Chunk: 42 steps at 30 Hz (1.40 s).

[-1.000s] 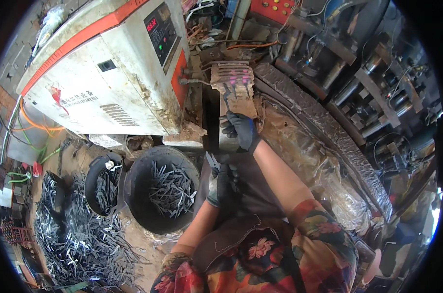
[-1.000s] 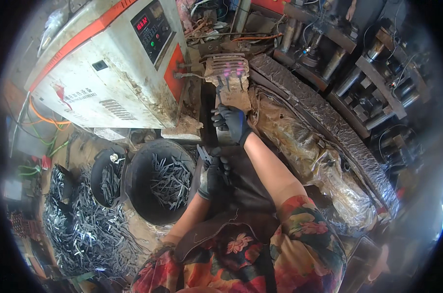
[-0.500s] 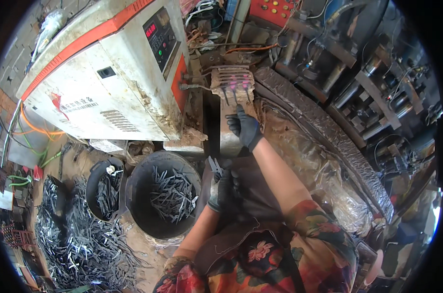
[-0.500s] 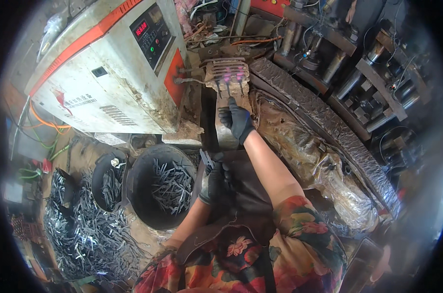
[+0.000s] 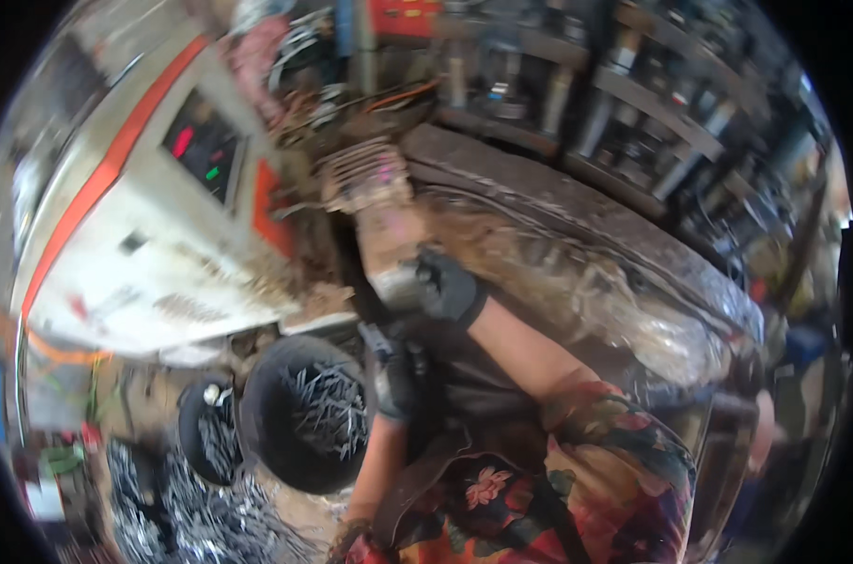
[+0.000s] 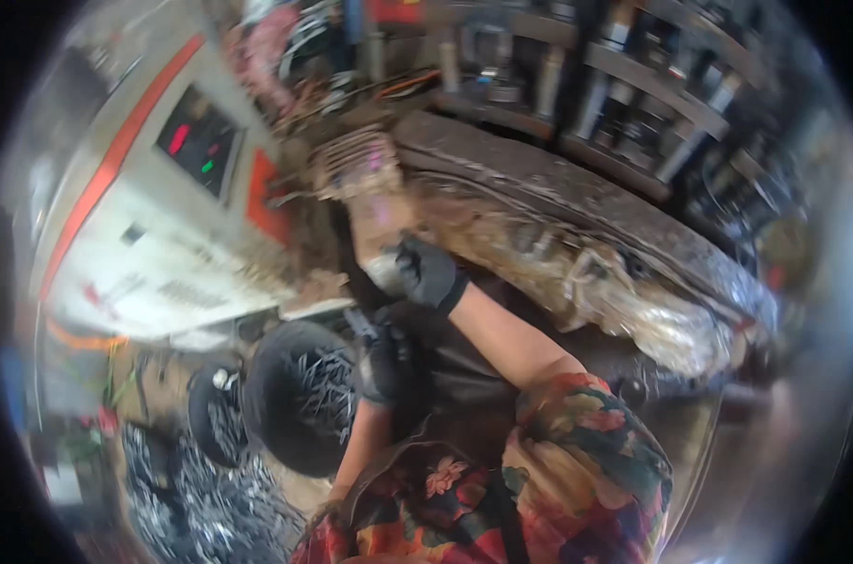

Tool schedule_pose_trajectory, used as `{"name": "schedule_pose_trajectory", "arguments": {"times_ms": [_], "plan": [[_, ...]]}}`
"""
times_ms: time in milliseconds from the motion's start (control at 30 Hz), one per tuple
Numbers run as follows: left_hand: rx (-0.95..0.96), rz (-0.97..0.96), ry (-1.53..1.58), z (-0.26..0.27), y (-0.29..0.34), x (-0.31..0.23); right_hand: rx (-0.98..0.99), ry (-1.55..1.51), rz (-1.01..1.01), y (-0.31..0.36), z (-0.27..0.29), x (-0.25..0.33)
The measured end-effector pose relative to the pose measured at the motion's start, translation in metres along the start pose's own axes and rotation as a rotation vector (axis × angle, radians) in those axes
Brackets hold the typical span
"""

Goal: The person repeatedly takes heated metal pieces from a heating unit and places them into an industrial press machine by hand.

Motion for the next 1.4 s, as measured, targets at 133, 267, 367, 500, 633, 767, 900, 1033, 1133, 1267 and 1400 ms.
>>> {"name": "schedule_pose_trajectory", "arguments": {"times_ms": [133,267,367,500,633,767,900,1033,1133,1267,1400], "plan": [[-0.049,-0.083,-0.166,0.007,-0.007,-0.008,-0.153,0.045,0.174,0.082,0.022,0.019],[0.003,-0.1,-0.186,-0.008,-0.014,-0.002,-0.366,0.533,0.766,0.159,0.039,0.12],[-0.034,-0.069,-0.243,-0.01,-0.017,0.003,-0.525,0.479,0.943,0.18,0.034,0.208],[-0.028,-0.094,-0.267,-0.032,-0.014,0.007,-0.603,0.482,1.066,0.17,0.054,0.304],[0.002,-0.05,-0.238,-0.018,-0.024,0.008,-0.746,0.413,1.113,0.156,0.059,0.34],[-0.006,-0.054,-0.245,-0.03,-0.021,0.003,-0.841,0.489,1.06,0.152,0.064,0.35],[-0.016,-0.024,-0.23,-0.022,-0.023,0.005,-0.841,0.468,1.083,0.159,0.07,0.355],[-0.007,-0.028,-0.238,-0.023,-0.021,0.005,-0.861,0.424,1.104,0.168,0.067,0.344],[0.007,-0.065,-0.223,-0.022,-0.022,0.005,-0.776,0.357,1.104,0.18,0.064,0.324],[-0.021,-0.037,-0.264,-0.038,-0.017,0.004,-0.749,0.5,1.086,0.229,0.075,0.268],[0.0,-0.091,-0.3,-0.037,-0.017,0.0,-0.896,0.847,0.907,0.264,0.062,0.178]]}}
Point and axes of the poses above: each hand's wrist, its own y-axis away from the middle knuckle, its own z-axis out of the back of the hand, x = y × z, the point moved 2 cm from there along -y, towards the middle knuckle, and after that the axes turned 3 degrees about -x, right-handed, at the moved point
